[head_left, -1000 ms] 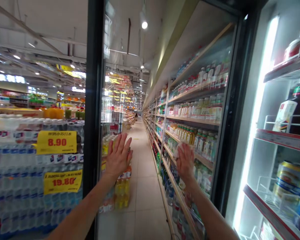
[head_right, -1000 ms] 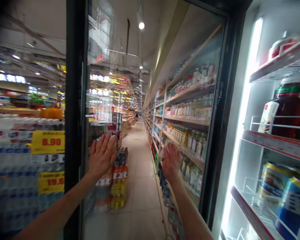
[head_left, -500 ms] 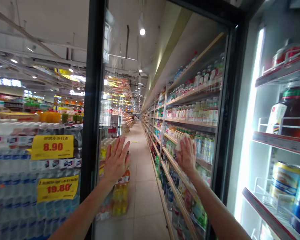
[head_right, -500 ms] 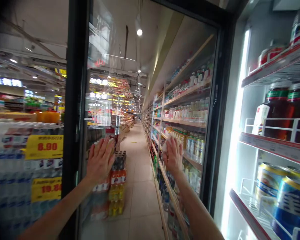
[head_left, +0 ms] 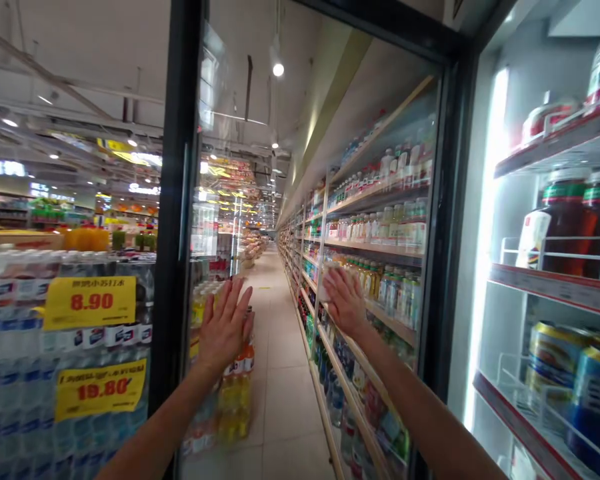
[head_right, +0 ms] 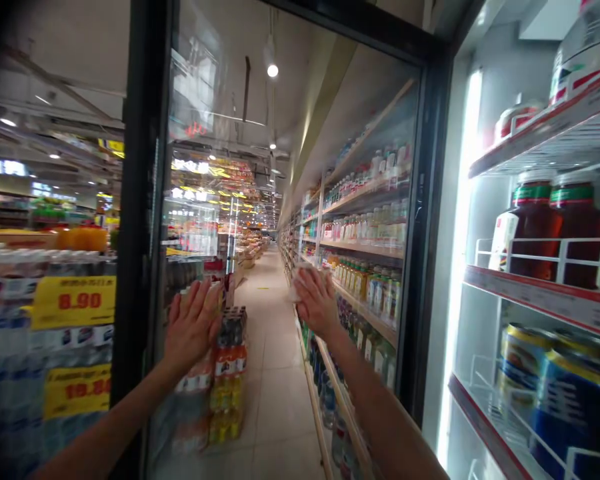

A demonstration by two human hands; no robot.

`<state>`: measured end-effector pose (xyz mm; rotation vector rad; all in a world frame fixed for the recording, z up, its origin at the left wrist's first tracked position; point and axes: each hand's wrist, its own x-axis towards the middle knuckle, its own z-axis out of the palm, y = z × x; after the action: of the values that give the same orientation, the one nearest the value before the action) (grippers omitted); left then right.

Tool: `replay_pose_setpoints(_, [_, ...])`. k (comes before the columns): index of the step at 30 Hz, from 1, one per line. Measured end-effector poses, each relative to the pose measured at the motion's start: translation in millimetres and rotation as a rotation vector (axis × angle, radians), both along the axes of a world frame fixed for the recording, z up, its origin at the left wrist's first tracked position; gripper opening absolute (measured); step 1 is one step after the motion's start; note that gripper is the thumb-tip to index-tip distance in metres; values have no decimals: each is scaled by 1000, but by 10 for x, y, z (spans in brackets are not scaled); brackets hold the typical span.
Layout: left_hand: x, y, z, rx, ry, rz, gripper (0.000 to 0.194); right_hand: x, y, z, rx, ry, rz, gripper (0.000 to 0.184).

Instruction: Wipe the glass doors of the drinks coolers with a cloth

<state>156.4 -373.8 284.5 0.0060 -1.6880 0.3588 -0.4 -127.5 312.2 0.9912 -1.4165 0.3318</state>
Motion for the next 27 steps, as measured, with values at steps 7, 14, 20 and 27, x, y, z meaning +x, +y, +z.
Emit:
replay_pose_setpoints(7, [63,47,8,11,-1,-9,68,-618,822,319,-928,-345,-87,51])
replay_pose_setpoints(14, [19,4,5,4,-3,-10,67,75,-154,378,-96,-9,-11,47])
replay_pose_setpoints(20, [59,20,6,20,-9,-24,67,-341,431,550,-595,-188,-44,50])
replay_pose_setpoints(27, [75,26,1,24,-27,-17,66,28,-211,940,-484,-121,10,50])
